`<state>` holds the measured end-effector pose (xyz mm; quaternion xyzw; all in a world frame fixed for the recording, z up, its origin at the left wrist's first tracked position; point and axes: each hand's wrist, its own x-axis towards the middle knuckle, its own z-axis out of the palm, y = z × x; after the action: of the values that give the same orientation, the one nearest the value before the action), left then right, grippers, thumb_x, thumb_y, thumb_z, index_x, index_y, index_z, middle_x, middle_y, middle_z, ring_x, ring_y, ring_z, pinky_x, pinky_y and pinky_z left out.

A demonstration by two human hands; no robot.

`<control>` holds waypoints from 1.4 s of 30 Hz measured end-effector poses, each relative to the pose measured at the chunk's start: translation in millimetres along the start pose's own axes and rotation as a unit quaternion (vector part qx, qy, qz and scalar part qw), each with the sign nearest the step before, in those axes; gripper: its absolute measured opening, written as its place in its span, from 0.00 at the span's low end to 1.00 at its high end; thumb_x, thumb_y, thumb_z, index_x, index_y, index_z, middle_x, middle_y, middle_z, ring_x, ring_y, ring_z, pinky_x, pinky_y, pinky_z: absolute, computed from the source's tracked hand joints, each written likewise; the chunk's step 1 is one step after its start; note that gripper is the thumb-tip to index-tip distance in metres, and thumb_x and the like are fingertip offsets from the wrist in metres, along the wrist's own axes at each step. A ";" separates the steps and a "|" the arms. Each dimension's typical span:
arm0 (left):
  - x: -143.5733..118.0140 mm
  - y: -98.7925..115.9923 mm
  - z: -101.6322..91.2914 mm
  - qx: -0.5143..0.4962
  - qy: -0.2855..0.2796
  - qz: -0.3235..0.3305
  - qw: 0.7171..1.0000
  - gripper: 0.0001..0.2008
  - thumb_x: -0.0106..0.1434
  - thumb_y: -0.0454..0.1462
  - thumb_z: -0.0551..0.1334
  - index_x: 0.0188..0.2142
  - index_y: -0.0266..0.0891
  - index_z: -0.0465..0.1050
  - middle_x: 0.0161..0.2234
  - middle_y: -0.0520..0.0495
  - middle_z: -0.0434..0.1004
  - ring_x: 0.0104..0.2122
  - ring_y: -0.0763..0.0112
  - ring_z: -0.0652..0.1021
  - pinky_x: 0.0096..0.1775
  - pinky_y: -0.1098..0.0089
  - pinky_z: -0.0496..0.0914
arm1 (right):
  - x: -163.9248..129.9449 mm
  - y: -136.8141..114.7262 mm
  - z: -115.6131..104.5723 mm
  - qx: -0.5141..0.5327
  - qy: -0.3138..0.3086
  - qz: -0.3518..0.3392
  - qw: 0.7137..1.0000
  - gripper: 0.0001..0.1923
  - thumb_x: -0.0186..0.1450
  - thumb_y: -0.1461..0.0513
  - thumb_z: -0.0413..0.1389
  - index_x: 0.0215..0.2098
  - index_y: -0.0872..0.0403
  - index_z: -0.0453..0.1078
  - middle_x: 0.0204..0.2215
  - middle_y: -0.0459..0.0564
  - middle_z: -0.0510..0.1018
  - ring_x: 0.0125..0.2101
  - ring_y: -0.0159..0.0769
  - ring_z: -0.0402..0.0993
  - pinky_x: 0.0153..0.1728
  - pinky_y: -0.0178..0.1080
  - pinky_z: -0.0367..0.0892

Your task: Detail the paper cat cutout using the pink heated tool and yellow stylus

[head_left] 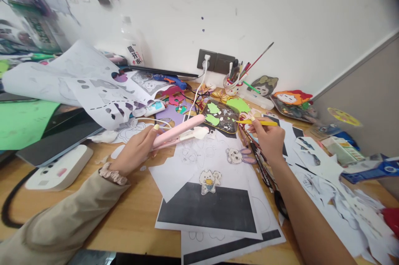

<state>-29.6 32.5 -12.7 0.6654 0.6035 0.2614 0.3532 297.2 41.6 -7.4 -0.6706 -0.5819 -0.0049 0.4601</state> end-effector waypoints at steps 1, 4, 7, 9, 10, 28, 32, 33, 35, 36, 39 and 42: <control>-0.1 0.0 0.1 0.000 0.002 0.002 1.000 0.21 0.59 0.48 0.39 0.36 0.40 0.63 0.16 0.54 0.64 0.18 0.71 0.68 0.23 0.71 0.60 | -1.4 -3.8 -3.6 0.008 0.002 0.000 1.000 0.14 0.56 0.55 0.48 0.28 0.56 0.69 0.18 0.46 0.74 0.20 0.33 0.71 0.26 0.35 0.65; -0.8 0.3 0.7 -0.003 0.007 0.011 1.000 0.20 0.59 0.48 0.39 0.35 0.41 0.64 0.16 0.54 0.64 0.19 0.71 0.68 0.23 0.72 0.60 | -9.0 -19.4 -15.4 0.046 0.002 -0.002 0.999 0.12 0.56 0.55 0.50 0.29 0.55 0.68 0.18 0.44 0.73 0.20 0.31 0.71 0.25 0.35 0.66; -1.2 1.0 1.3 -0.015 -0.001 0.012 1.000 0.21 0.59 0.48 0.39 0.37 0.40 0.63 0.16 0.54 0.63 0.19 0.72 0.68 0.22 0.72 0.60 | -20.2 -38.4 -26.6 0.057 -0.012 -0.018 0.998 0.08 0.55 0.57 0.52 0.28 0.54 0.69 0.18 0.43 0.72 0.20 0.30 0.71 0.23 0.33 0.67; -1.2 1.6 1.4 -0.015 -0.001 0.017 1.000 0.20 0.60 0.47 0.39 0.37 0.39 0.63 0.18 0.54 0.63 0.18 0.73 0.67 0.22 0.73 0.60 | -28.7 -50.9 -31.4 0.064 -0.025 -0.046 0.997 0.06 0.54 0.59 0.53 0.26 0.54 0.69 0.18 0.43 0.72 0.20 0.29 0.70 0.23 0.33 0.67; -1.3 1.9 1.3 -0.012 0.002 0.020 1.000 0.20 0.60 0.47 0.39 0.37 0.39 0.63 0.19 0.54 0.63 0.18 0.73 0.67 0.22 0.73 0.60 | -33.1 -56.8 -32.5 0.074 -0.036 -0.055 0.995 0.06 0.55 0.60 0.53 0.26 0.54 0.69 0.19 0.43 0.73 0.19 0.29 0.70 0.22 0.32 0.67; -3.3 0.2 2.8 0.114 -0.005 0.044 0.992 0.20 0.60 0.46 0.37 0.33 0.41 0.62 0.20 0.53 0.62 0.22 0.71 0.66 0.26 0.71 0.59 | -74.9 -96.3 1.9 0.069 -0.127 -0.220 0.965 0.04 0.56 0.67 0.52 0.29 0.54 0.68 0.22 0.43 0.74 0.24 0.27 0.70 0.27 0.30 0.64; -3.3 0.0 2.7 0.112 -0.004 0.045 0.993 0.20 0.60 0.46 0.37 0.33 0.40 0.62 0.21 0.52 0.64 0.23 0.70 0.67 0.28 0.70 0.59 | -75.4 -96.1 2.8 0.063 -0.131 -0.220 0.965 0.04 0.56 0.66 0.51 0.28 0.54 0.68 0.22 0.43 0.74 0.25 0.27 0.70 0.27 0.30 0.64; -3.4 -0.1 2.8 0.113 -0.002 0.045 0.993 0.20 0.60 0.46 0.37 0.33 0.40 0.62 0.21 0.52 0.64 0.23 0.70 0.67 0.28 0.70 0.59 | -75.5 -96.1 2.9 0.063 -0.130 -0.221 0.965 0.04 0.56 0.66 0.51 0.28 0.53 0.68 0.22 0.43 0.74 0.25 0.27 0.70 0.27 0.31 0.64; -3.7 0.1 3.0 0.115 0.000 0.048 0.992 0.19 0.60 0.46 0.37 0.32 0.40 0.61 0.21 0.52 0.63 0.23 0.70 0.67 0.28 0.70 0.59 | -75.9 -96.5 3.1 0.060 -0.130 -0.224 0.964 0.04 0.56 0.66 0.51 0.28 0.53 0.68 0.22 0.43 0.74 0.25 0.28 0.70 0.27 0.31 0.64; -3.9 0.3 3.1 0.115 -0.001 0.048 0.992 0.19 0.60 0.46 0.37 0.31 0.41 0.61 0.21 0.52 0.63 0.23 0.70 0.67 0.28 0.70 0.59 | -76.0 -96.7 3.2 0.059 -0.130 -0.225 0.964 0.04 0.56 0.65 0.51 0.28 0.53 0.68 0.22 0.43 0.74 0.25 0.28 0.71 0.27 0.31 0.64; -4.6 1.1 3.5 0.114 -0.004 0.048 0.992 0.18 0.60 0.45 0.37 0.30 0.40 0.60 0.20 0.52 0.63 0.22 0.71 0.66 0.27 0.71 0.59 | -76.2 -97.0 3.5 0.052 -0.128 -0.224 0.965 0.04 0.56 0.65 0.51 0.29 0.52 0.67 0.22 0.43 0.74 0.25 0.29 0.71 0.27 0.32 0.64; -4.8 1.5 3.8 0.115 -0.001 0.047 0.992 0.18 0.60 0.45 0.37 0.30 0.40 0.60 0.20 0.52 0.63 0.22 0.71 0.66 0.26 0.71 0.59 | -76.2 -96.2 3.5 0.047 -0.126 -0.219 0.966 0.04 0.56 0.64 0.51 0.29 0.52 0.67 0.22 0.43 0.74 0.25 0.30 0.71 0.27 0.32 0.65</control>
<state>-26.4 27.1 -13.5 0.7295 0.5973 0.2059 0.2620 195.2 -25.1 8.1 -0.4998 -0.7673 0.0066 0.4017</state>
